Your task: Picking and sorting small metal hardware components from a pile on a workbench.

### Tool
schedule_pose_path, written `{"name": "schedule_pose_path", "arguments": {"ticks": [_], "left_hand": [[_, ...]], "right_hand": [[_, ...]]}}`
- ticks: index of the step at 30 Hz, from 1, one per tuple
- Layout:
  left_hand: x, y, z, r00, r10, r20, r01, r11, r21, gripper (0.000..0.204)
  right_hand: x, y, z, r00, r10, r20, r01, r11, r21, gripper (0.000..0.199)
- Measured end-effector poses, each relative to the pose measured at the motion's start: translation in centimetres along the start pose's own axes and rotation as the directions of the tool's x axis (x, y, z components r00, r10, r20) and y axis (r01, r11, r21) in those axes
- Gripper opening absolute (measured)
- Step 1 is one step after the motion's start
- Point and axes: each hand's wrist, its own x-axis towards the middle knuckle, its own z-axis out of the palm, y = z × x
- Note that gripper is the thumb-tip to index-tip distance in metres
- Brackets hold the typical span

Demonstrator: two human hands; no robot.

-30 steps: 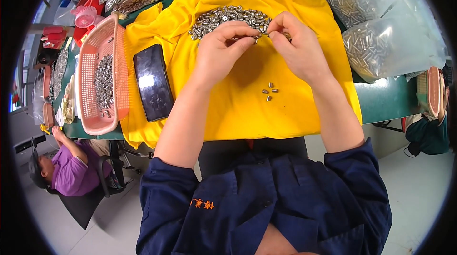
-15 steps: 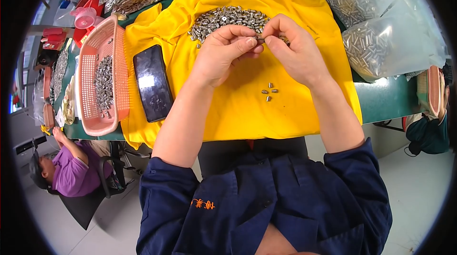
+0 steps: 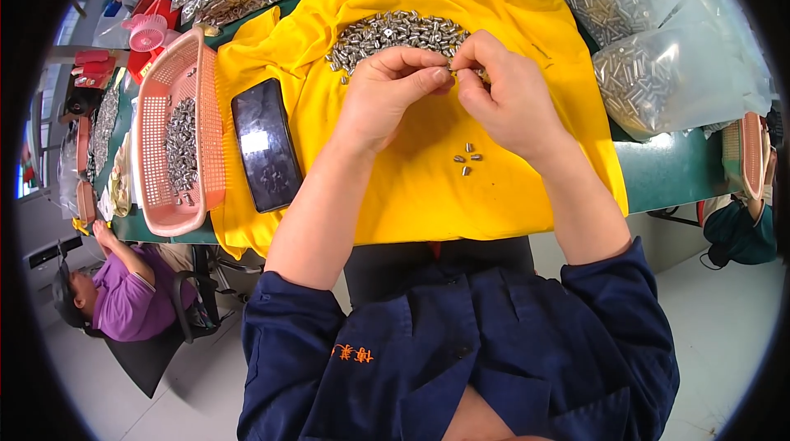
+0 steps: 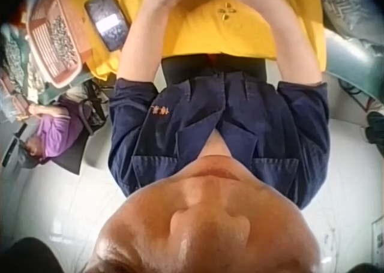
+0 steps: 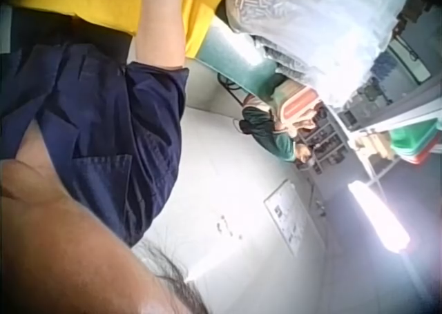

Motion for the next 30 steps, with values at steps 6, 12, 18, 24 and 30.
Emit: {"name": "schedule_pose_path", "arguments": {"ticks": [6,12,18,24,30], "left_hand": [[0.0,0.0,0.4,1.0,0.02,-0.022,-0.02,1.0,0.008,0.012],[0.1,-0.1,0.1,0.996,0.083,-0.037,-0.082,0.995,0.049,0.012],[-0.9,0.4,-0.2,0.997,0.048,-0.061,0.006,0.733,0.681,0.009],[-3.1,0.8,1.5,0.943,0.08,0.324,-0.33,0.38,0.864,0.015],[-1.0,1.3,0.4,0.949,0.283,0.141,-0.135,-0.039,0.99,0.012]], "right_hand": [[-0.1,0.7,0.6,0.993,0.11,-0.036,-0.095,0.952,0.29,0.003],[0.1,0.5,0.5,0.972,0.231,0.052,-0.233,0.895,0.38,0.006],[0.6,1.4,-0.5,0.977,0.174,-0.127,-0.133,0.951,0.279,0.009],[0.6,1.3,-1.1,0.972,0.185,-0.146,-0.132,0.94,0.313,0.01],[0.8,1.5,-0.7,0.977,0.154,-0.149,-0.107,0.952,0.286,0.009]]}}
